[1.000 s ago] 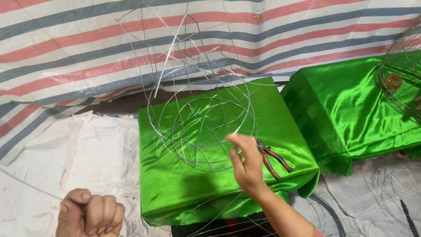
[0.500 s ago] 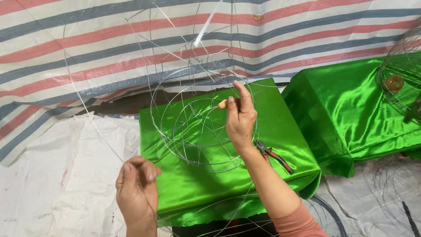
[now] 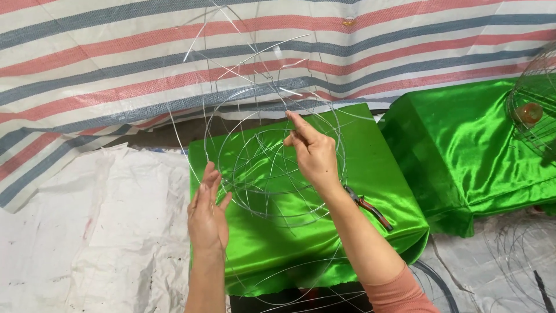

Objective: Assembling a wire reel or frame by cutting and bending metal wires with pliers.

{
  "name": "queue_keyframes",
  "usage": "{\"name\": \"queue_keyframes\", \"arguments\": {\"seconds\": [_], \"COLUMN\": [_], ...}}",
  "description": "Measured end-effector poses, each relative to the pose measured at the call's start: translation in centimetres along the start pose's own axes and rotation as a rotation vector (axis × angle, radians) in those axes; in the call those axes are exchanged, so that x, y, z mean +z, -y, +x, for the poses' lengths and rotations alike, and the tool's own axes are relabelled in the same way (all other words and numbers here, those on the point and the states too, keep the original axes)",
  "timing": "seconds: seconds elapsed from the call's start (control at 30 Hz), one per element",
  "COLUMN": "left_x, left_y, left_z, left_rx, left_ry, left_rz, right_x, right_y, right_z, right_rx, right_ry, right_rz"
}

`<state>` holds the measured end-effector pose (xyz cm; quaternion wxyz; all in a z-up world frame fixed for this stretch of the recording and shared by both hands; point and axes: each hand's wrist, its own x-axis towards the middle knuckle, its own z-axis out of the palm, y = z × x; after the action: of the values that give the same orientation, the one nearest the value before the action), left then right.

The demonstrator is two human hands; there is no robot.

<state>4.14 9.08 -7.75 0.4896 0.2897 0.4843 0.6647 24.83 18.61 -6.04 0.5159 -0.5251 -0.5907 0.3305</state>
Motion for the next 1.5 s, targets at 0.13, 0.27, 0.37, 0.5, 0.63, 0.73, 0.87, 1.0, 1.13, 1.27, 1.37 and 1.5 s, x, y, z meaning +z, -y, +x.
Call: {"name": "queue_keyframes", "arguments": {"seconds": [0.13, 0.27, 0.37, 0.5, 0.63, 0.73, 0.87, 1.0, 1.13, 1.27, 1.37, 1.5], "left_x": [-0.1, -1.5, -1.5, -1.8, -2.6, -3.8, -1.4, -1.4, -1.8, -0.2, 0.8, 0.8], "left_y": [-0.6, -1.3, -2.5, -3.7, -4.6, -3.9, -6.6, -8.1, -9.7, -4.4, -2.5, -1.6], "left_z": [-0.7, -0.8, -1.6, -3.1, -4.7, -5.4, -6.1, -6.1, -8.6, -9.7, -10.2, -8.8], "left_rx": [0.009, -0.015, 0.055, 0.158, 0.266, 0.29, 0.343, 0.364, 0.253, 0.421, 0.128, 0.034], "left_ry": [-0.011, -0.082, -0.098, -0.008, 0.09, -0.049, 0.002, 0.005, 0.11, 0.218, 0.837, 0.718], "left_rz": [0.031, 0.034, 0.011, 0.007, -0.144, -0.343, -0.421, -0.406, -0.449, -0.229, -0.619, -0.675], "right_x": [-0.6, -0.8, -1.0, -1.8, -4.3, -5.2, -1.3, -1.6, -5.3, -5.3, -6.1, -7.1], "right_y": [0.7, -1.1, -1.8, -1.3, 0.0, 1.8, -2.3, -5.7, -2.1, -1.0, 0.3, -4.0], "right_z": [-0.4, -0.6, -0.3, -0.6, -2.6, -9.8, -21.8, -25.9, -22.6, -21.6, -19.6, -16.5], "right_rx": [-0.057, -0.216, -0.256, -0.241, -0.312, -0.312, -0.414, -0.361, -0.269, -0.246, -0.169, -0.232], "right_ry": [0.016, 0.014, 0.0, 0.019, -0.022, 0.1, 0.626, 0.609, 0.753, 0.862, 0.994, 0.512], "right_rz": [-0.247, -0.355, -0.374, -0.403, -0.475, -0.269, 0.117, 0.173, 0.208, 0.279, 0.25, -0.075]}}
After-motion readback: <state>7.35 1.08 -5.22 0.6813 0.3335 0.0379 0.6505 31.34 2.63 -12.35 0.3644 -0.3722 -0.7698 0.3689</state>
